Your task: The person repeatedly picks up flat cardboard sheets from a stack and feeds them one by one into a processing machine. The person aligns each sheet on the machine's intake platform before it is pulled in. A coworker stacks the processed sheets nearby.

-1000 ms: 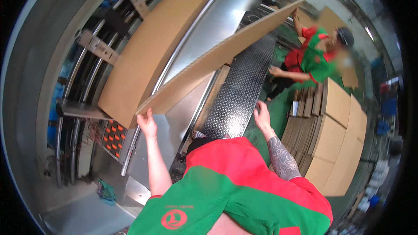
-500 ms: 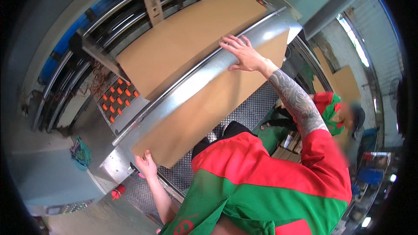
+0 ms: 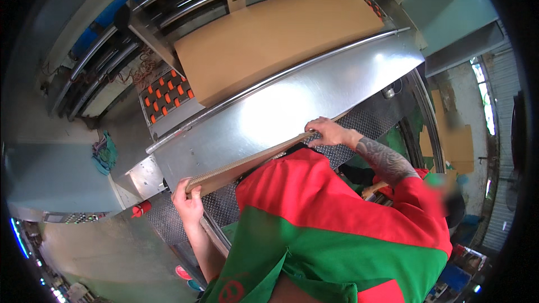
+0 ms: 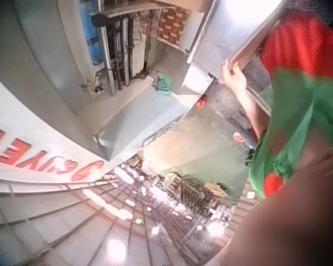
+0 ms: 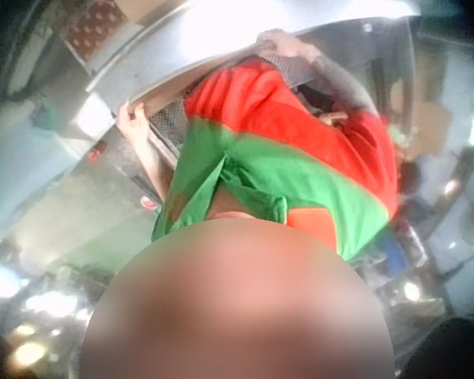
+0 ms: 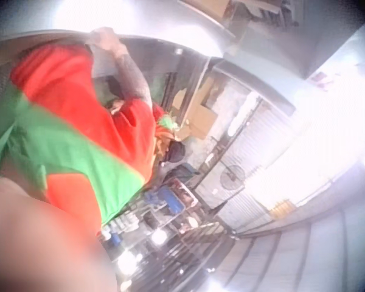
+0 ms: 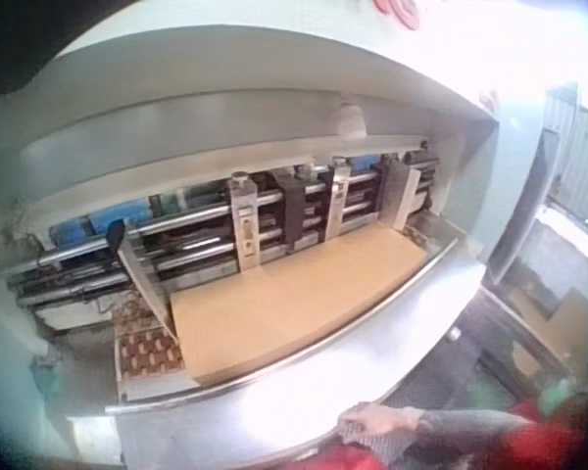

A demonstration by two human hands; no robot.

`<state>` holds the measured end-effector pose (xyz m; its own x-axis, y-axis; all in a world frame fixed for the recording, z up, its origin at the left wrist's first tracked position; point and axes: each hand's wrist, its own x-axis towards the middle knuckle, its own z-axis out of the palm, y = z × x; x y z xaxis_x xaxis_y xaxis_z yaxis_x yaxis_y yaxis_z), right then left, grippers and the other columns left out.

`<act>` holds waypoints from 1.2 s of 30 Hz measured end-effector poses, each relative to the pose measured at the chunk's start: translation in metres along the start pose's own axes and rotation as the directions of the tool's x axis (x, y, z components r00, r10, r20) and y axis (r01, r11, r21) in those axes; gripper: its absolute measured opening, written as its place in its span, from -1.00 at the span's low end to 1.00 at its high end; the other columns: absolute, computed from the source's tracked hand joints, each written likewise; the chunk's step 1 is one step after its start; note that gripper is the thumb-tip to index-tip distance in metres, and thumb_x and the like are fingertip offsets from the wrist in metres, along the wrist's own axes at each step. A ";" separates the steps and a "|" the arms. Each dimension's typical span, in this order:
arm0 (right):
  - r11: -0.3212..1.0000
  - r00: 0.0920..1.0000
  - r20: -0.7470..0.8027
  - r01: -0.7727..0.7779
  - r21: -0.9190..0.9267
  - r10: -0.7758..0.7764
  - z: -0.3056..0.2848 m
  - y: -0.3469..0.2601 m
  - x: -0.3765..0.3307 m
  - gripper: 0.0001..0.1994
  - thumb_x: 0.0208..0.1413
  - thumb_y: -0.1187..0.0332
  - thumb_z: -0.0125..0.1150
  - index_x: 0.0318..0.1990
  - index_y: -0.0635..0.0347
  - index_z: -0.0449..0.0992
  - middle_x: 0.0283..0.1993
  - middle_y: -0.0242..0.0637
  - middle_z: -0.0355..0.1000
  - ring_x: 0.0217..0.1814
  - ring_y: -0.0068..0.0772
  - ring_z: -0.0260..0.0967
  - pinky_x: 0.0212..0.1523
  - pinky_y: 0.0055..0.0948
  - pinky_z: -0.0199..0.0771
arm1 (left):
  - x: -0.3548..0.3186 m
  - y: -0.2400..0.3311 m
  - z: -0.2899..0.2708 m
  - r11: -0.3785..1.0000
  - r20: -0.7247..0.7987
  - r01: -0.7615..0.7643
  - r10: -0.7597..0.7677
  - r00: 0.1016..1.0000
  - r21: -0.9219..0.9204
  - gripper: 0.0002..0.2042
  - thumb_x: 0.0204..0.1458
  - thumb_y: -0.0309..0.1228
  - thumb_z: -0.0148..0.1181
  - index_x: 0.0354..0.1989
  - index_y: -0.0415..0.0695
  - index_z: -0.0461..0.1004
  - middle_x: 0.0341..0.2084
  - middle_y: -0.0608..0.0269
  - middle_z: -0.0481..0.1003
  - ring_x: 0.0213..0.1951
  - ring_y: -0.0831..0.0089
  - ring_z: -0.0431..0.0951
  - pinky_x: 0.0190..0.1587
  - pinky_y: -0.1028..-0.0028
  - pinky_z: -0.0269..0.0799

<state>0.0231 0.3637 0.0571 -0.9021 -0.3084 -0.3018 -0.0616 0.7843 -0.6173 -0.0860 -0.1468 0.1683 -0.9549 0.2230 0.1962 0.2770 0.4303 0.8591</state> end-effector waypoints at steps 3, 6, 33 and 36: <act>0.990 0.981 -0.176 -0.060 0.124 0.082 0.028 0.008 0.003 -0.64 0.24 0.09 0.30 -0.06 0.20 0.48 -0.08 -0.07 0.53 0.05 0.15 0.46 0.06 0.04 0.44 | -0.002 -0.007 0.000 0.999 0.022 0.000 -0.001 1.000 0.038 -0.73 0.18 -0.34 0.37 -0.12 -0.29 0.52 -0.31 0.10 0.60 -0.26 0.34 0.61 -0.14 0.41 0.49; 0.995 0.953 -0.297 -0.038 0.096 0.065 0.040 0.004 0.004 -0.74 0.30 0.15 0.22 -0.15 0.17 0.51 -0.17 -0.16 0.53 0.01 0.04 0.47 0.02 -0.02 0.44 | 0.002 -0.019 -0.003 0.997 -0.014 0.063 -0.064 0.998 -0.033 -0.76 0.25 -0.38 0.28 -0.06 -0.28 0.48 -0.28 0.19 0.57 -0.23 0.46 0.51 -0.11 0.44 0.44; 0.894 0.706 -0.676 -0.137 -0.426 -0.214 -0.108 -0.110 0.031 -0.54 0.14 0.07 0.35 0.09 0.08 0.44 0.25 -0.24 0.31 0.36 -0.09 0.20 0.32 0.11 0.16 | 0.045 -0.145 0.027 0.855 0.001 0.105 -0.121 0.993 -0.508 -0.49 0.19 -0.48 0.23 0.33 -0.06 0.29 0.46 0.02 0.22 0.50 0.20 0.14 0.55 0.18 -0.08; 0.887 0.784 -0.615 -0.219 -0.406 -0.088 -0.120 -0.101 0.033 -0.51 0.15 0.03 0.33 0.13 0.05 0.43 0.11 -0.30 0.37 0.26 -0.16 0.27 0.31 0.05 0.16 | 0.046 -0.135 0.040 0.852 0.057 0.118 -0.104 0.993 -0.509 -0.45 0.18 -0.51 0.26 0.35 -0.07 0.26 0.47 0.06 0.21 0.50 0.19 0.14 0.52 0.17 0.00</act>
<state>-0.0519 0.3391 0.1966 -0.9642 0.0203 0.2644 -0.0304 0.9821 -0.1861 -0.1632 -0.1596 0.0428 -0.9709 0.2261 0.0785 0.0684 -0.0525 0.9963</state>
